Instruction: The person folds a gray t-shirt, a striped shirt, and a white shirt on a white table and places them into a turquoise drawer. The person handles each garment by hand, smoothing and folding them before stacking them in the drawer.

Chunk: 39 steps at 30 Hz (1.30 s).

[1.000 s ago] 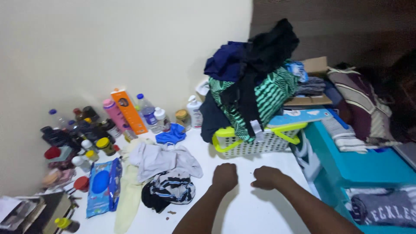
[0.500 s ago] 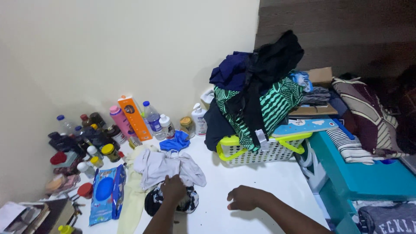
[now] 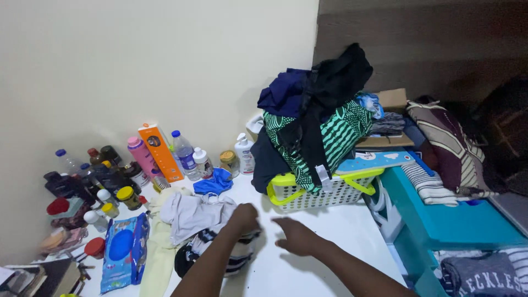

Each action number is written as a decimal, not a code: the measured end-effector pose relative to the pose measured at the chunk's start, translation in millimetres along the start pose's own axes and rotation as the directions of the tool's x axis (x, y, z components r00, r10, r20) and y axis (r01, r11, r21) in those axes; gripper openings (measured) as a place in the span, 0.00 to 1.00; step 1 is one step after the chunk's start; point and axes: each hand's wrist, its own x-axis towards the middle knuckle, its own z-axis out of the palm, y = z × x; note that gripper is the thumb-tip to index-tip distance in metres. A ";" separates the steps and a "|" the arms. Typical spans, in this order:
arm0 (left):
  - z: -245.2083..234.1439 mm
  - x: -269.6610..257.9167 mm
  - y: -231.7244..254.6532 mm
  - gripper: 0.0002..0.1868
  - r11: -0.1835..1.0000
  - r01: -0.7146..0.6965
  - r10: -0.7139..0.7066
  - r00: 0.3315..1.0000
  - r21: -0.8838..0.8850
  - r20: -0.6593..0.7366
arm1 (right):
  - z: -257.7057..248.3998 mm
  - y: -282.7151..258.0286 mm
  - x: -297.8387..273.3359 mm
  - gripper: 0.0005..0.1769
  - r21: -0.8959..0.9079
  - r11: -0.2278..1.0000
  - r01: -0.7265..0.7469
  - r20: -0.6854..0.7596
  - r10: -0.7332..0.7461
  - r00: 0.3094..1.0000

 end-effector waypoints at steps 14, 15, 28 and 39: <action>-268.1 -55.7 160.1 0.13 0.678 -0.077 0.178 0.982 -0.731 0.062 | -134.9 -22.3 -2.7 0.33 0.804 0.593 0.038 -0.025 -0.031 0.999; -283.1 -61.4 166.0 0.12 0.677 -0.068 0.192 0.978 -0.733 0.086 | -139.7 -10.8 -4.1 0.25 0.806 0.592 0.011 0.035 -0.067 0.997; -320.4 -69.5 115.3 0.11 0.261 -0.052 0.419 0.906 -0.964 0.065 | -224.6 -14.4 -53.7 0.23 0.407 0.888 -0.216 0.223 0.133 0.966; -283.0 -71.8 111.8 0.32 0.871 0.210 -0.343 0.907 0.444 0.243 | -245.1 -7.7 -54.8 0.25 -0.686 0.610 -0.397 -0.032 0.520 0.854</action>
